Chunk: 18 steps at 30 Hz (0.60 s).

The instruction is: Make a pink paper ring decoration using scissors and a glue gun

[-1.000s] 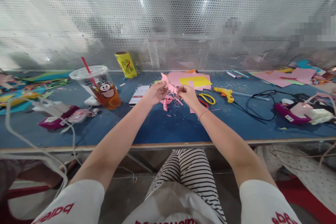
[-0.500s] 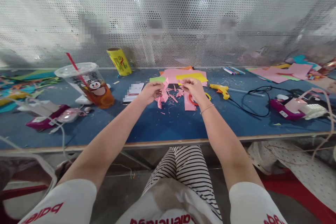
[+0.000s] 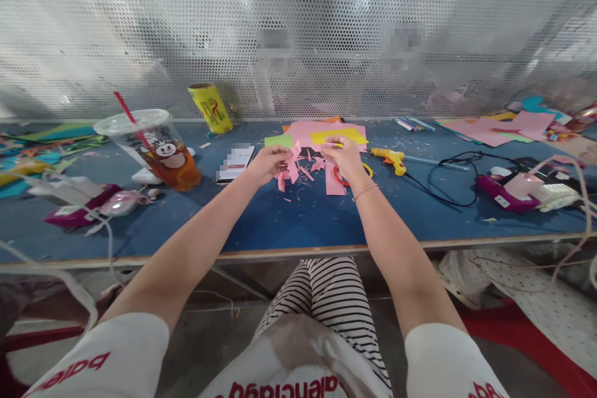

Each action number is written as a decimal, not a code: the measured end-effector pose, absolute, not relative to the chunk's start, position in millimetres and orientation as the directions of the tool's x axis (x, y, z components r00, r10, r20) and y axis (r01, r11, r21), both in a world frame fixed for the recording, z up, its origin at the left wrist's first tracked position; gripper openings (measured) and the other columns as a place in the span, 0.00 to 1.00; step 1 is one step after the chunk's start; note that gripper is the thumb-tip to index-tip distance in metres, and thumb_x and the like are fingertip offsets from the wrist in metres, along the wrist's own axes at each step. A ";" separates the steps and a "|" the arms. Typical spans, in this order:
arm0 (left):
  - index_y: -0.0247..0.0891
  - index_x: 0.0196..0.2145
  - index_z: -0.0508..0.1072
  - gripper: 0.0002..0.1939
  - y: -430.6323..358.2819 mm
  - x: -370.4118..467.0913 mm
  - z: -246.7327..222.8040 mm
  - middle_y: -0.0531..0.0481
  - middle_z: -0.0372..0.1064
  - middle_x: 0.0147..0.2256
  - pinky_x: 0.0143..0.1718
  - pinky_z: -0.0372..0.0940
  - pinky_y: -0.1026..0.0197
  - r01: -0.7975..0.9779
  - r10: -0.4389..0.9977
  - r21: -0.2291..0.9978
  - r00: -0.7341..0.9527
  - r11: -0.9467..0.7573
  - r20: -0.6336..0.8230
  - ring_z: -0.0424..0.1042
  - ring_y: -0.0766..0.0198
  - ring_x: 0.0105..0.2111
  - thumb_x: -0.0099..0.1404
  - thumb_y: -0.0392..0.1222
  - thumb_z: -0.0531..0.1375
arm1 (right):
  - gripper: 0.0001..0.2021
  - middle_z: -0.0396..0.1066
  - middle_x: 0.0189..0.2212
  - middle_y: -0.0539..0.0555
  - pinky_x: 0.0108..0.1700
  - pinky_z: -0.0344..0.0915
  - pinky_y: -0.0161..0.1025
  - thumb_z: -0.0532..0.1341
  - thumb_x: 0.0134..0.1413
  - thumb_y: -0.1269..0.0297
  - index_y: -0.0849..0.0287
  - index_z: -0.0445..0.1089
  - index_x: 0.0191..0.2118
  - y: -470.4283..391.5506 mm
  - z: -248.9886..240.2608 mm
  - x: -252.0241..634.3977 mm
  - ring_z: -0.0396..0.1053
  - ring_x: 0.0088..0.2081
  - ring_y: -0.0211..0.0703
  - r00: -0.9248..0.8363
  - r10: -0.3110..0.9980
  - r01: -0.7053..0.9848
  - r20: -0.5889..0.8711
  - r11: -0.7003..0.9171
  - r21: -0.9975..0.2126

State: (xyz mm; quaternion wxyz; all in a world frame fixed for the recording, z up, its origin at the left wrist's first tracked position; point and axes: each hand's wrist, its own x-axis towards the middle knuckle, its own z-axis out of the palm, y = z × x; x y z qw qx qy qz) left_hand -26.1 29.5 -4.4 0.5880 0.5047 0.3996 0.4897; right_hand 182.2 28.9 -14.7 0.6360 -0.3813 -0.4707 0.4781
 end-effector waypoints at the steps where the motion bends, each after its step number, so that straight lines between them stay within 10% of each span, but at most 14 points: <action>1: 0.33 0.25 0.70 0.06 29.5 -25.9 -4.7 0.54 0.66 0.23 0.26 0.61 0.67 -0.162 0.979 0.987 0.203 0.008 0.026 0.65 0.74 0.21 0.48 0.32 0.65 | 0.15 0.71 0.30 0.49 0.44 0.71 0.39 0.68 0.35 0.71 0.60 0.68 0.34 30.1 -16.2 182.3 0.74 0.33 0.37 0.096 0.968 -0.245 0.232 0.249 -0.937; 18: 0.35 0.27 0.75 0.08 28.4 -21.6 -12.8 0.51 0.70 0.26 0.29 0.64 0.64 -0.016 0.984 0.997 0.162 -0.072 0.073 0.68 0.69 0.26 0.46 0.38 0.67 | 0.12 0.71 0.32 0.51 0.36 0.68 0.35 0.68 0.35 0.67 0.61 0.71 0.32 25.5 -15.3 177.0 0.69 0.32 0.34 0.039 0.967 -0.063 0.253 0.255 -0.965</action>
